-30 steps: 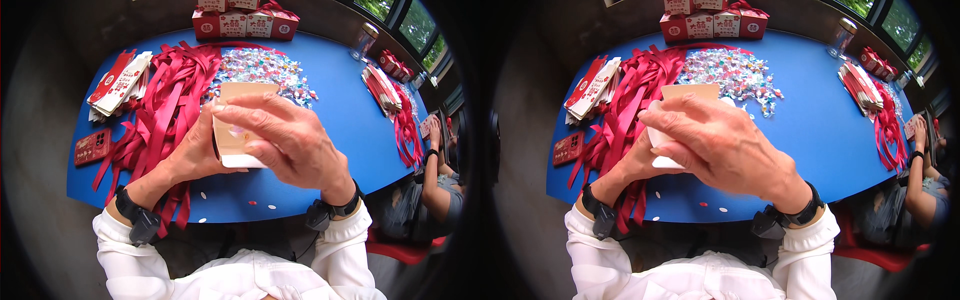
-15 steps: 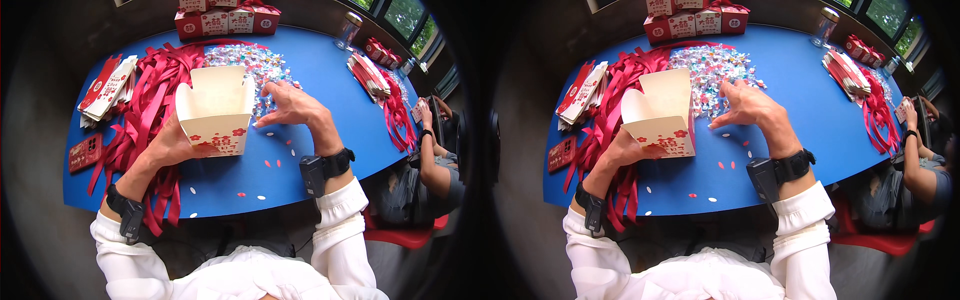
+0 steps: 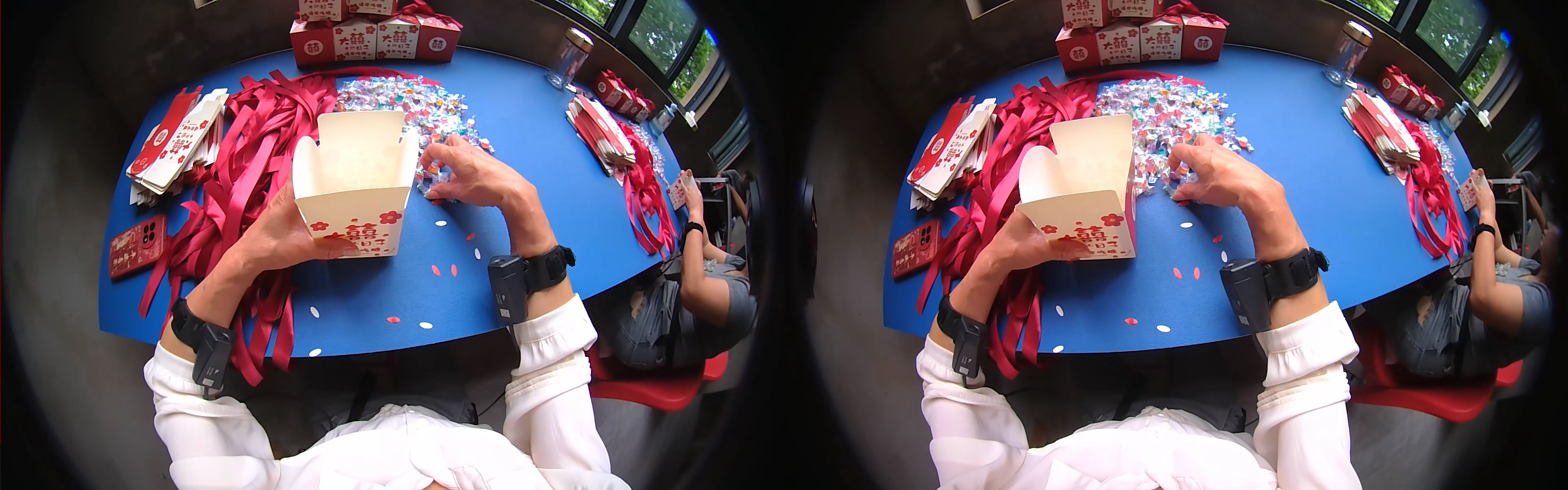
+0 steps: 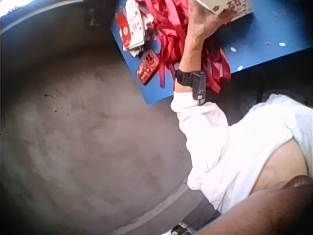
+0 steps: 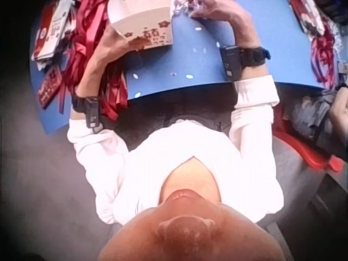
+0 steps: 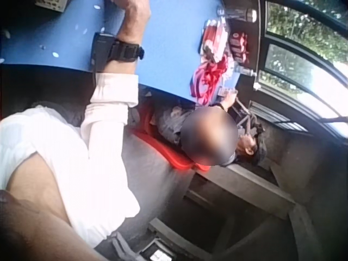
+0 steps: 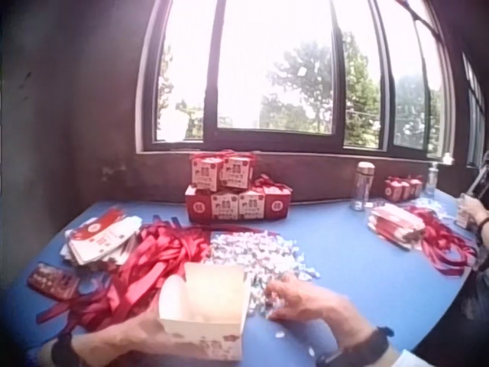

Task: Assembling a cardboard gift box, filling it with candy, and tying a decorative ribbon.

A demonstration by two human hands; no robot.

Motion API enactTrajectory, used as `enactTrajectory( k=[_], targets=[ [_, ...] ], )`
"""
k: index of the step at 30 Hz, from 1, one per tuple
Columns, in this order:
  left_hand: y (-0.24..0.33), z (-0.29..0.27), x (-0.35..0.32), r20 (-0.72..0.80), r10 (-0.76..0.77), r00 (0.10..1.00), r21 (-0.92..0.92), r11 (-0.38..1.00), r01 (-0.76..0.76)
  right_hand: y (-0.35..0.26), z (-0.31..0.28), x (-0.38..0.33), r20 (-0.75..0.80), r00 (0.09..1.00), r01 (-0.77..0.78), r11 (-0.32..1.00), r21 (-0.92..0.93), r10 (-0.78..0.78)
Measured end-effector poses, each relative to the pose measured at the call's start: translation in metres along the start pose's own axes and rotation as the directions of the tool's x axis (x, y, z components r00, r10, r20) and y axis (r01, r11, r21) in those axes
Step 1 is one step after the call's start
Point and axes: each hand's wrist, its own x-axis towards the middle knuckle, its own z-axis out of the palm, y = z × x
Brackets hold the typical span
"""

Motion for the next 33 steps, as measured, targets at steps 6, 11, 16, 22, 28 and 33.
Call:
enactTrajectory(
  k=[6,11,16,22,28,33],
  targets=[
    [0.005,0.0,0.003,0.009,-0.002,1.0,-0.021,1.0,0.002,0.01,0.007,0.005,-0.078,0.995,0.069,0.998,0.014,-0.068],
    [0.008,0.001,0.004,0.021,-0.048,0.999,-0.05,0.998,0.049,0.01,0.006,0.006,-0.109,0.992,0.057,0.998,-0.02,-0.059],
    [0.004,0.0,0.004,0.032,-0.018,0.999,-0.009,1.0,0.019,0.018,-0.005,0.007,-0.081,0.997,0.004,0.991,0.137,0.008],
    [0.005,0.002,0.003,0.02,0.003,1.0,0.037,0.999,-0.003,0.028,-0.012,0.01,-0.115,0.987,-0.071,0.952,0.297,0.11],
    [0.015,0.008,0.005,-0.021,0.191,0.981,0.135,0.973,-0.186,-0.041,-0.024,0.0,-0.755,0.65,0.667,0.541,0.513,-0.086],
    [0.018,0.009,0.002,-0.078,0.214,0.974,0.116,0.972,-0.204,-0.083,-0.016,-0.019,-0.598,0.56,0.744,0.666,0.057,-0.574]
  ],
)
